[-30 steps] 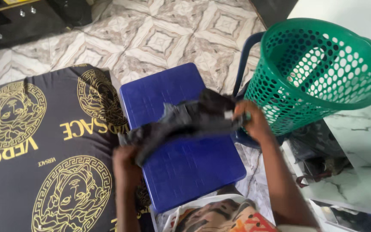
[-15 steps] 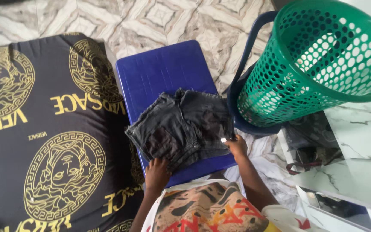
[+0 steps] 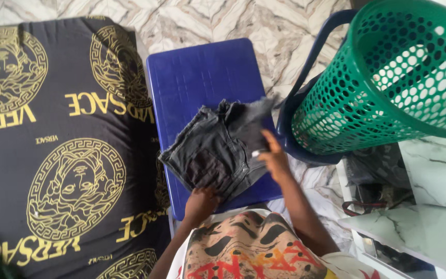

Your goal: The person takes items of clothing from a basket, folds a pair of shorts and a shirt on a small stool, and then places the folded items onto a shelf in a closet.

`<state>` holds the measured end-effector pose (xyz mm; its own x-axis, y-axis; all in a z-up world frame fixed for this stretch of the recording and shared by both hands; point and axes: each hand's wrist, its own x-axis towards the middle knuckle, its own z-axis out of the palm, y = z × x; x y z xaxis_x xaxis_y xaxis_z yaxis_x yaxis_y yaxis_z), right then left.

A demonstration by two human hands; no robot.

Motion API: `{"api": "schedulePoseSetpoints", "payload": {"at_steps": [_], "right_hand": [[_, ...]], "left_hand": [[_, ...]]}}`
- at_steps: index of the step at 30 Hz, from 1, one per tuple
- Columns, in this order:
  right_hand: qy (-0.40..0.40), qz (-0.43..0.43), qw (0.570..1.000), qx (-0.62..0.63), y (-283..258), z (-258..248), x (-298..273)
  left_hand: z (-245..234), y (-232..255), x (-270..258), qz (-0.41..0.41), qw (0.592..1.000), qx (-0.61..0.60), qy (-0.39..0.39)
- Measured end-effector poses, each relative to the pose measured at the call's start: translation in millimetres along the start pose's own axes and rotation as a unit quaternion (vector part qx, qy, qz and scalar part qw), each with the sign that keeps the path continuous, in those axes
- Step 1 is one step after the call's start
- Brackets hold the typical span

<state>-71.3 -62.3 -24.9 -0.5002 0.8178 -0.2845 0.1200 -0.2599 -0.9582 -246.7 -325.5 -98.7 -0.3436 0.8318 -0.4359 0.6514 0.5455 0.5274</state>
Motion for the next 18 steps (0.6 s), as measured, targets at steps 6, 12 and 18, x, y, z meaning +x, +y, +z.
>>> {"api": "schedulePoseSetpoints", "payload": {"at_steps": [6,12,18], "right_hand": [[-0.275,-0.089,0.936,-0.203,6,128,-44],[-0.355,-0.14,0.839,-0.388,75,149,-67],[-0.331,-0.129,0.856,-0.374,77,118,-41]], "left_hand": [[41,-57,23,-0.167,0.768,-0.617,0.051],[46,-57,12,-0.296,0.72,-0.626,0.044],[85,-62,35,-0.353,0.737,-0.563,0.127]]}}
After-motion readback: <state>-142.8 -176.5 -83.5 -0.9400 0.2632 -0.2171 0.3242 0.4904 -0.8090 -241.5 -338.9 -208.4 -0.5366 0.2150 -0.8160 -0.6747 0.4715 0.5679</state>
